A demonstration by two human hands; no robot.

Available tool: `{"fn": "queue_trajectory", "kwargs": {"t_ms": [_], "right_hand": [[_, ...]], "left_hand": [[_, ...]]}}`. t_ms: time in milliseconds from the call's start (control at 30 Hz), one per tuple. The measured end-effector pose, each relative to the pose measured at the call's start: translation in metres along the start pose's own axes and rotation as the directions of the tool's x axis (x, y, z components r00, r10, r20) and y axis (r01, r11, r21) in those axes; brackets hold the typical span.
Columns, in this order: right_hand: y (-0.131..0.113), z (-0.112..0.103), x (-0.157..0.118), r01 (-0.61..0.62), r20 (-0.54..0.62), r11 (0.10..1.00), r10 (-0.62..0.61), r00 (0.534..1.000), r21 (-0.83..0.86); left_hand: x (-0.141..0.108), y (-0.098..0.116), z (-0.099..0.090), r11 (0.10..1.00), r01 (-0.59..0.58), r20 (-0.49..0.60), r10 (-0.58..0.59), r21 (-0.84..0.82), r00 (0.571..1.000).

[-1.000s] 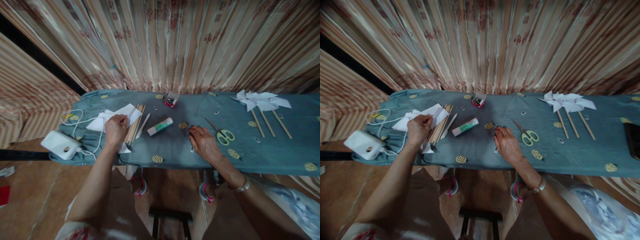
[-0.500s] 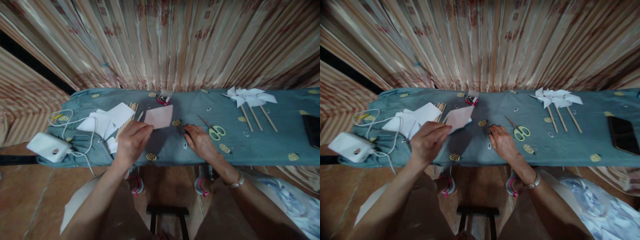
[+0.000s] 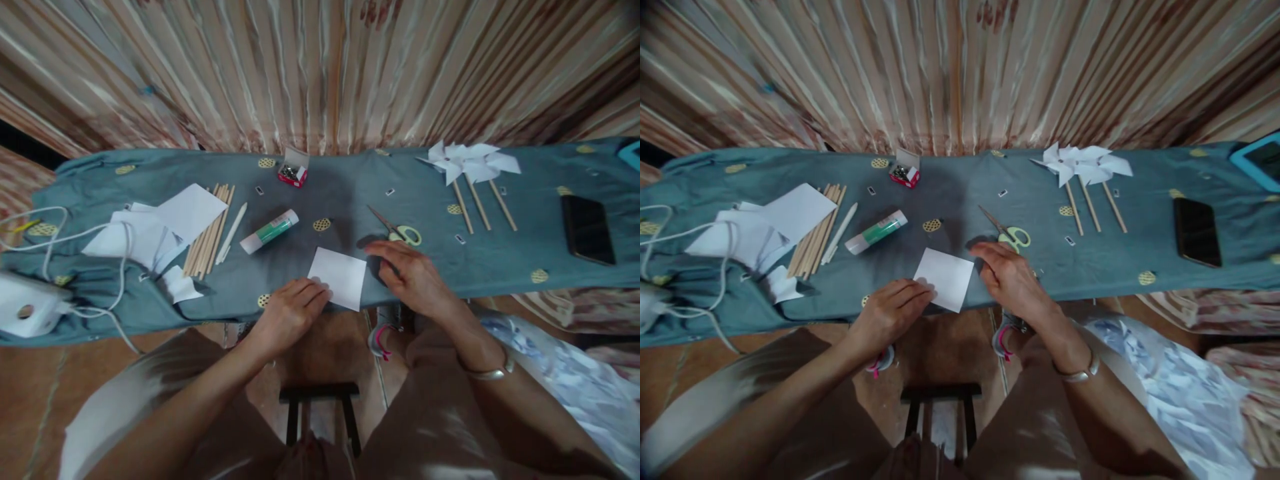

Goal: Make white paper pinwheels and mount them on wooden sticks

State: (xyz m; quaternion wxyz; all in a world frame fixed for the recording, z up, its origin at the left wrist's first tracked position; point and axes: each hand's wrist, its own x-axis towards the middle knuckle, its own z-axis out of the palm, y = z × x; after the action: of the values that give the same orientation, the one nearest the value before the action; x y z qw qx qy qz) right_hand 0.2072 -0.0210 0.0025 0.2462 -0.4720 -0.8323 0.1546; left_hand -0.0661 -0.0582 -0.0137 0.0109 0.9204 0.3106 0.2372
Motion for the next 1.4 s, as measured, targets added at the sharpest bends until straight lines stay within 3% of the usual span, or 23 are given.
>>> {"fn": "queue_trajectory", "kwargs": {"t_ms": [167, 300, 533, 700, 1133, 1400], "right_hand": [[-0.011, -0.003, -0.010, -0.011, 0.212, 0.996, -0.009, 0.977, 0.090], [-0.017, -0.001, -0.011, -0.047, 0.172, 0.988, 0.021, 0.985, 0.147], [-0.022, 0.013, 0.000, -0.147, 0.120, 0.909, 0.107, 0.987, 0.391], [-0.017, 0.029, 0.013, -0.221, 0.089, 0.895, 0.202, 0.975, 0.387], [-0.021, 0.048, 0.041, -0.126, 0.040, 0.976, 0.121, 0.992, 0.180], [-0.017, 0.052, 0.047, -0.056, 0.037, 0.986, 0.051, 0.998, 0.157]], "left_hand": [[-0.002, -0.001, 0.005, 0.999, 0.002, -0.033, -0.004, -0.041, 0.999], [-0.003, -0.001, 0.006, 0.996, 0.025, -0.055, -0.029, -0.080, 0.998], [-0.003, -0.003, 0.006, 0.990, 0.059, -0.078, -0.070, -0.131, 0.995], [-0.004, -0.004, 0.006, 0.972, 0.182, -0.062, -0.193, -0.150, 0.979], [-0.010, -0.009, 0.005, 0.945, 0.277, 0.007, -0.280, -0.171, 0.960], [-0.007, 0.002, 0.016, 0.983, 0.145, 0.109, -0.133, -0.111, 0.985]]}}
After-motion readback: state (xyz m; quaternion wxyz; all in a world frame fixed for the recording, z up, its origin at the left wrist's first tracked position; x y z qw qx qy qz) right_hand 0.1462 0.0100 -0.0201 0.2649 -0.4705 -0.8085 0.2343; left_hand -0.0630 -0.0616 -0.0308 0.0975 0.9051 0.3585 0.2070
